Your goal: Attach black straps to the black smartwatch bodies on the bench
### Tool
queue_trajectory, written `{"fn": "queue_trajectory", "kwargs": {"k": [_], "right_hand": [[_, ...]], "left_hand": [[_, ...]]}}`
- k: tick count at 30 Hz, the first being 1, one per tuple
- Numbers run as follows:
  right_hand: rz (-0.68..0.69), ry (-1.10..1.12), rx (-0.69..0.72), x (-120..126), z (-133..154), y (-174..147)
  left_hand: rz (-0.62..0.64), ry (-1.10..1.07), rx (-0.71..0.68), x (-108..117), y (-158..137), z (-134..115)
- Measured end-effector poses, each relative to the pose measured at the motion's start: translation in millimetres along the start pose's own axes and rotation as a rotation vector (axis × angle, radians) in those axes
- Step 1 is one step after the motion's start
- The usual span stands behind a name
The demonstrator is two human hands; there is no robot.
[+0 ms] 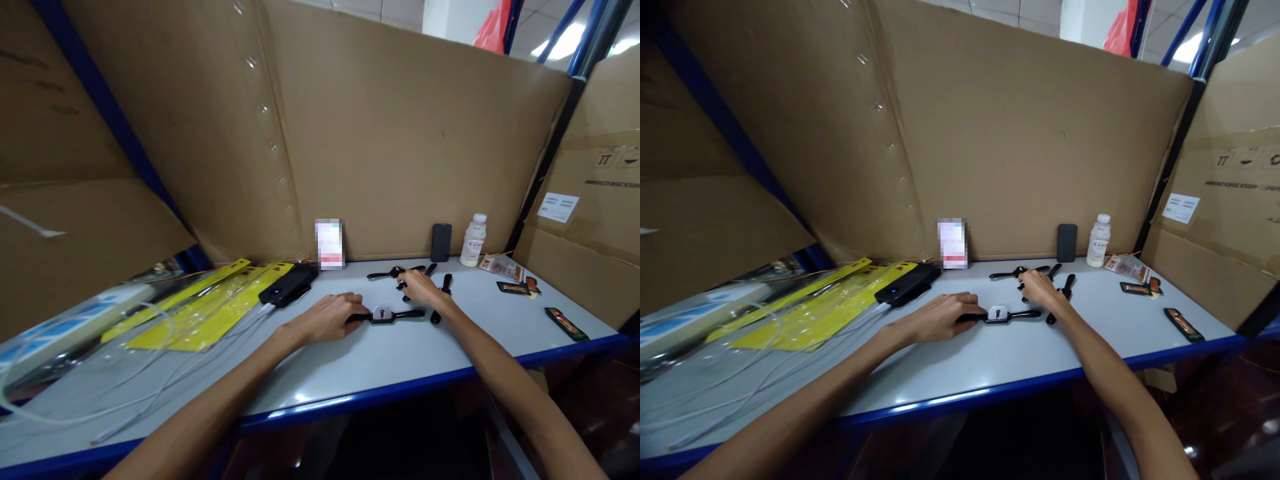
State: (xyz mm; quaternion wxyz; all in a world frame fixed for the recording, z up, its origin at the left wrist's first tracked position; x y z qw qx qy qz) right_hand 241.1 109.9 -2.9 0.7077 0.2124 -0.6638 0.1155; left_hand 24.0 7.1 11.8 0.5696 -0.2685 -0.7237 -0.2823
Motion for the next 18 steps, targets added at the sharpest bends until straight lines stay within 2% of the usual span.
{"fn": "queue_trajectory", "kwargs": {"k": [5, 8, 12, 16, 18], "right_hand": [[-0.003, 0.14, -0.064, -4, -6, 9], [0.014, 0.367, -0.062, -1, -3, 11], [0.138, 0.713, 0.011, 0, 16, 6], [0.244, 0.792, 0.125, 1, 39, -3], [0.243, 0.789, 0.147, 3, 44, -6]], "left_hand": [[0.004, -0.006, -0.002, 1, 0, -1], [0.008, -0.004, 0.005, 2, 0, -3], [0.004, 0.005, -0.004, 2, 0, -2], [0.012, 0.014, -0.012, 1, -1, -1], [0.012, 0.012, -0.015, 1, -1, -1]]}}
Point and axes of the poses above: each hand's wrist, its own y-axis towards the middle knuckle, its own x-axis out of the back of the hand, z = x × y, the point moved 4 cm from there along y, towards the middle knuckle, and after that the axes turned 10 degrees about -y, right-handed, at the moved point
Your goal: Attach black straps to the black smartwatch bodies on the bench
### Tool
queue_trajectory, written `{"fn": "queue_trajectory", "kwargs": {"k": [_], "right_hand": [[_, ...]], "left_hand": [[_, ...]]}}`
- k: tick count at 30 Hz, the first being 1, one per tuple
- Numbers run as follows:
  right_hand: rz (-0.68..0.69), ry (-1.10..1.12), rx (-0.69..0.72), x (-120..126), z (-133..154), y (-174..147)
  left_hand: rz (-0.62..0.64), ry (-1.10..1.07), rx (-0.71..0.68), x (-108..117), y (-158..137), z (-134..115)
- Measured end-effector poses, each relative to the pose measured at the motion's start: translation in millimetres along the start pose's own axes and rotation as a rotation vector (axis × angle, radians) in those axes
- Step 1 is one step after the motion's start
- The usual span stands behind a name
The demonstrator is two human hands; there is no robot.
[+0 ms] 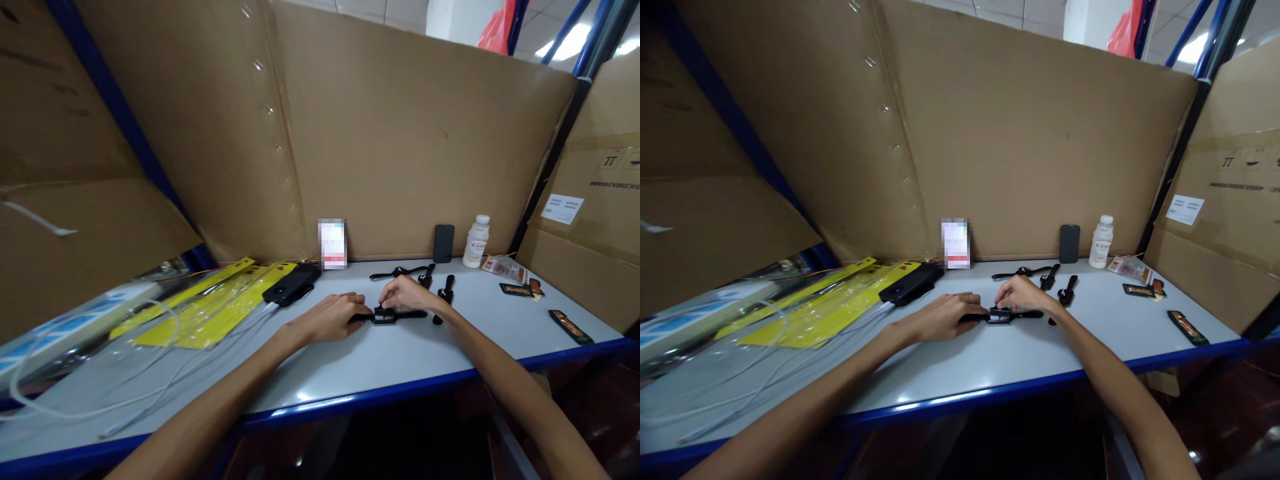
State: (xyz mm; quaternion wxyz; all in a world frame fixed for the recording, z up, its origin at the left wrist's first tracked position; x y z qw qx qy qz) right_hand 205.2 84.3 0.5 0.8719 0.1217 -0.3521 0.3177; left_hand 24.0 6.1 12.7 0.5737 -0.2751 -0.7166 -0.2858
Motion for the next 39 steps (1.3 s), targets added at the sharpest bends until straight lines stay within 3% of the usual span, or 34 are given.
{"fn": "queue_trajectory", "kwargs": {"k": [7, 11, 13, 15, 18, 21, 26, 32, 36, 39], "right_hand": [[-0.281, -0.137, -0.071, 41, -7, -8], [-0.421, -0.488, -0.202, 65, -14, -21], [-0.366, -0.666, -0.28, 70, -16, -27], [-0.228, -0.769, -0.345, 71, -19, -32], [-0.038, -0.845, -0.442, 68, -24, -36], [0.04, -0.873, -0.494, 65, -29, -35], [-0.038, -0.93, -0.433, 58, -28, -30], [0.007, -0.966, -0.353, 57, -20, -36], [0.017, -0.738, -0.218, 59, -15, -36], [0.064, -0.485, -0.089, 45, -8, -30]], "left_hand": [[-0.008, -0.01, -0.001, -1, 0, 2], [-0.014, -0.015, 0.005, -1, 0, 2], [-0.006, -0.014, 0.011, -1, 0, 2], [-0.001, -0.018, 0.014, -1, 0, 2], [-0.007, -0.026, 0.013, -1, 0, 2], [-0.009, -0.022, 0.013, -1, 0, 2], [-0.01, -0.02, 0.006, -1, -1, 2], [-0.004, -0.03, 0.016, -1, 0, 1], [0.008, -0.01, 0.018, -1, 0, 1], [0.004, -0.008, 0.014, -1, 0, 2]]}}
Point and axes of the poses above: each hand's wrist, its own y-axis towards the middle knuckle, its own x-axis out of the back of the hand, z = x × y, the point moved 4 cm from there along y, towards the middle knuckle, and after that the axes turned 10 degrees about -y, right-handed, at the moved point
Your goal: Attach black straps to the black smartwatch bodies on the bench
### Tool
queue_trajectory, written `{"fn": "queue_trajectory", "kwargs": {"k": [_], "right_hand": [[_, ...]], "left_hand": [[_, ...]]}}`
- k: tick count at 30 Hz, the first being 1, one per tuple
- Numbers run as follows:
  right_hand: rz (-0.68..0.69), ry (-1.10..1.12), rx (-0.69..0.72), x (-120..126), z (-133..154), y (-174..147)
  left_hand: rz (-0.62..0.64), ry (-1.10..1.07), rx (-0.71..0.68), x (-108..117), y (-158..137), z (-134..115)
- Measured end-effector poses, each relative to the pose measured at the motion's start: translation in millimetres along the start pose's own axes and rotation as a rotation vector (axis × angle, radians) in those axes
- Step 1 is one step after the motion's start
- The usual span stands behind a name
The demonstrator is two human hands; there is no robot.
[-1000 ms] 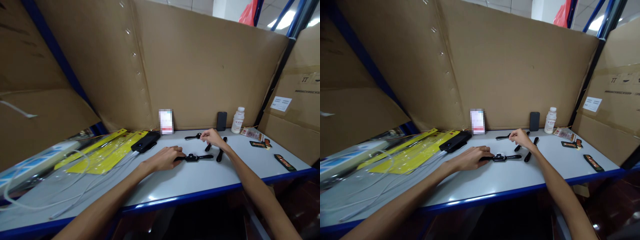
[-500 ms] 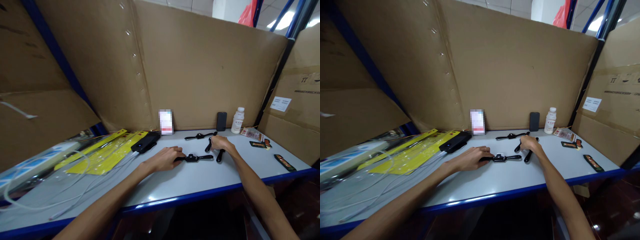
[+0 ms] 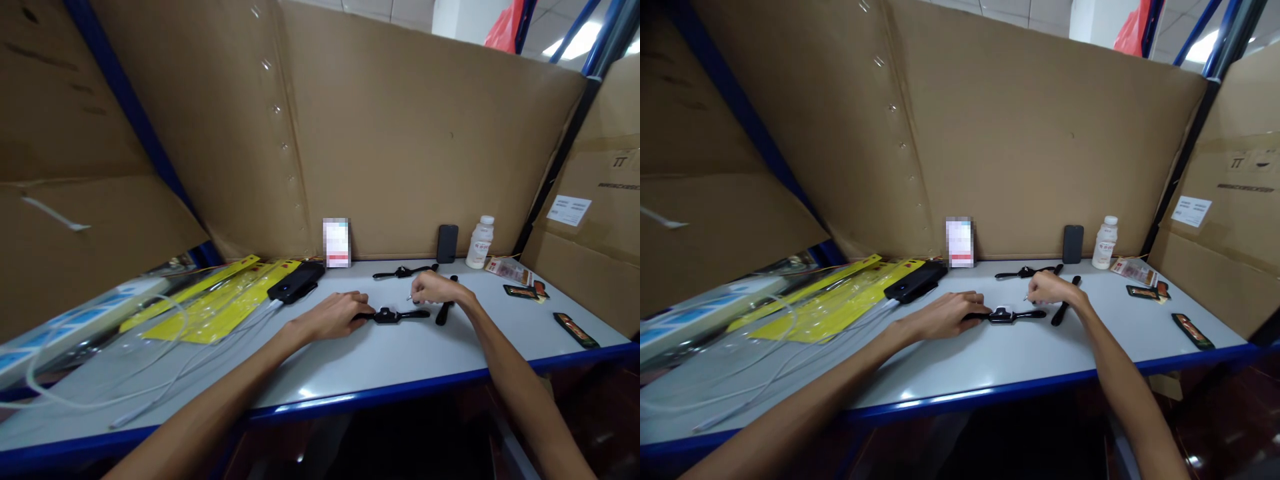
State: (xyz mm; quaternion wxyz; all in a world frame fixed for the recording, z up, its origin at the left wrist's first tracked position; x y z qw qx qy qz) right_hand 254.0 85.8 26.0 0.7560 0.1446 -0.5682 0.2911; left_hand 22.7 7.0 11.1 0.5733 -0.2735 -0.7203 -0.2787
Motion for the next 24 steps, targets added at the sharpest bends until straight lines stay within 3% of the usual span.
{"fn": "queue_trajectory", "kwargs": {"k": [3, 8, 24], "right_hand": [[-0.002, 0.084, 0.102, -13, 20, 6], [-0.116, 0.042, 0.208, -26, 48, 10], [-0.114, -0.091, 0.137, -27, 54, 5]], "left_hand": [[-0.01, 0.002, -0.011, 0, 0, 1], [0.003, 0.017, -0.005, 0, 0, 0], [0.005, 0.006, 0.0, 0, 1, -1]]}}
Point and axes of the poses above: each hand's wrist, its own y-axis towards the middle knuckle, its own x-axis out of the back of the hand, z = x × y, the point moved 4 cm from there along y, towards the middle knuckle, and after that the axes turned 10 degrees about -y, right-handed, at the moved point
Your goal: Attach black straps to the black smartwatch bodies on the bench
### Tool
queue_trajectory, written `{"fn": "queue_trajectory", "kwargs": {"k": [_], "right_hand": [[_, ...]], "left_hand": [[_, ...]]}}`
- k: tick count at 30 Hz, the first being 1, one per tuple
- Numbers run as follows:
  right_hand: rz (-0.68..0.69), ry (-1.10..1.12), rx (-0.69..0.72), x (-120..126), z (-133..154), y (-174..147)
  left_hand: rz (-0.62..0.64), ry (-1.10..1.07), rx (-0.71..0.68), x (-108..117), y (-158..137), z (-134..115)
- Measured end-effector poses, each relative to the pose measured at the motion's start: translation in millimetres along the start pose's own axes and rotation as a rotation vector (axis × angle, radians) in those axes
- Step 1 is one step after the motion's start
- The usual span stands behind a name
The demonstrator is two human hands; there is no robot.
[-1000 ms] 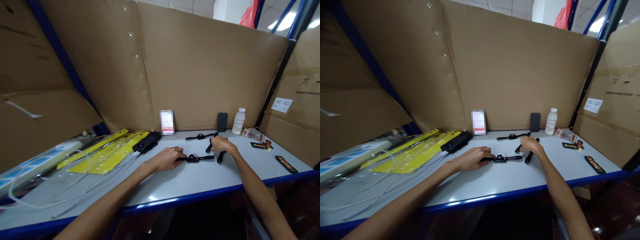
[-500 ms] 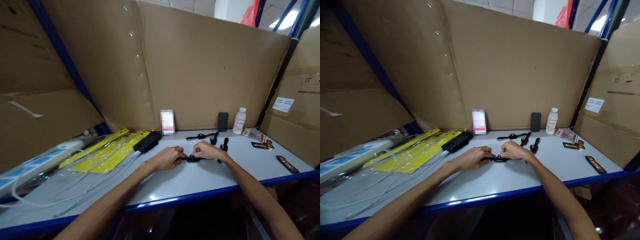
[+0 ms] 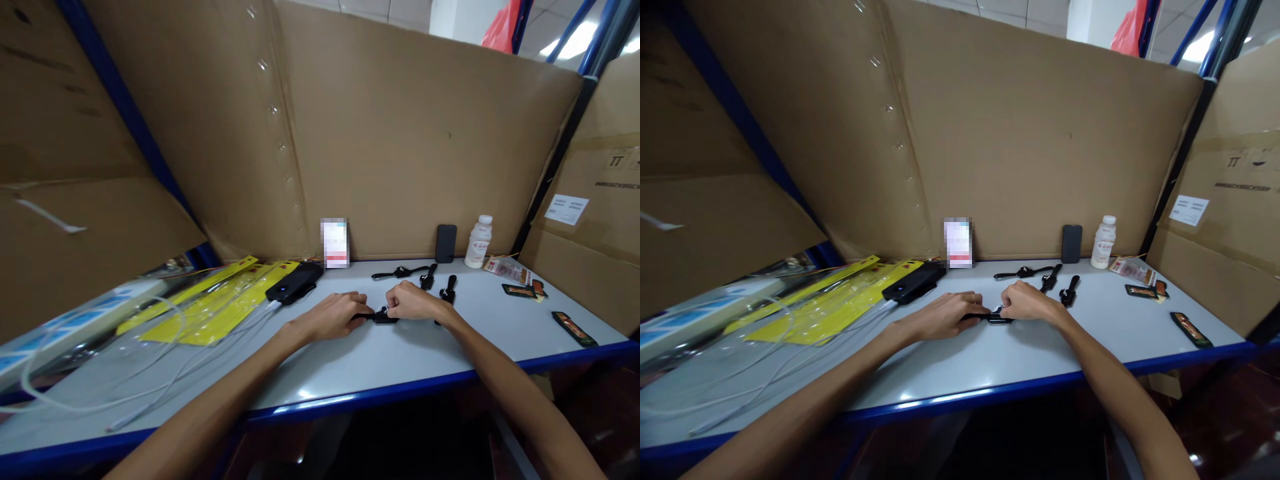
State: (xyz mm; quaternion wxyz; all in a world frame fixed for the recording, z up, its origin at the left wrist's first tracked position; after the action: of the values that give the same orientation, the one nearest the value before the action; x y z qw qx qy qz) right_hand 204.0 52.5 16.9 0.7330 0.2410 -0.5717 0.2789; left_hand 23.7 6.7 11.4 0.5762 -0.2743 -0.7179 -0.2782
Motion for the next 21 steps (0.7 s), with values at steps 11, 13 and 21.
{"fn": "queue_trajectory", "kwargs": {"k": [11, 13, 21], "right_hand": [[0.027, -0.21, -0.015, 7, 10, -6], [0.024, -0.252, 0.003, 7, 13, -7], [-0.007, -0.295, 0.027, 4, 9, -4]], "left_hand": [[-0.017, -0.014, -0.005, 0, 0, 2], [-0.019, -0.018, -0.004, 0, 0, 2], [-0.013, -0.018, -0.003, -2, 0, 3]]}}
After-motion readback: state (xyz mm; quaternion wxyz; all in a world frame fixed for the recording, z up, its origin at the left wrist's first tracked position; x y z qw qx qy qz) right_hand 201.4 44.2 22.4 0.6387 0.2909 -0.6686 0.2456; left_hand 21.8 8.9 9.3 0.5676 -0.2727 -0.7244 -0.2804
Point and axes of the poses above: each hand's wrist, its own y-axis towards the middle knuckle, its own x-axis out of the back of the hand, z = x × y, the point moved 4 cm from there along y, towards the middle knuckle, and after that the axes turned 10 degrees about -y, right-handed, at the moved point
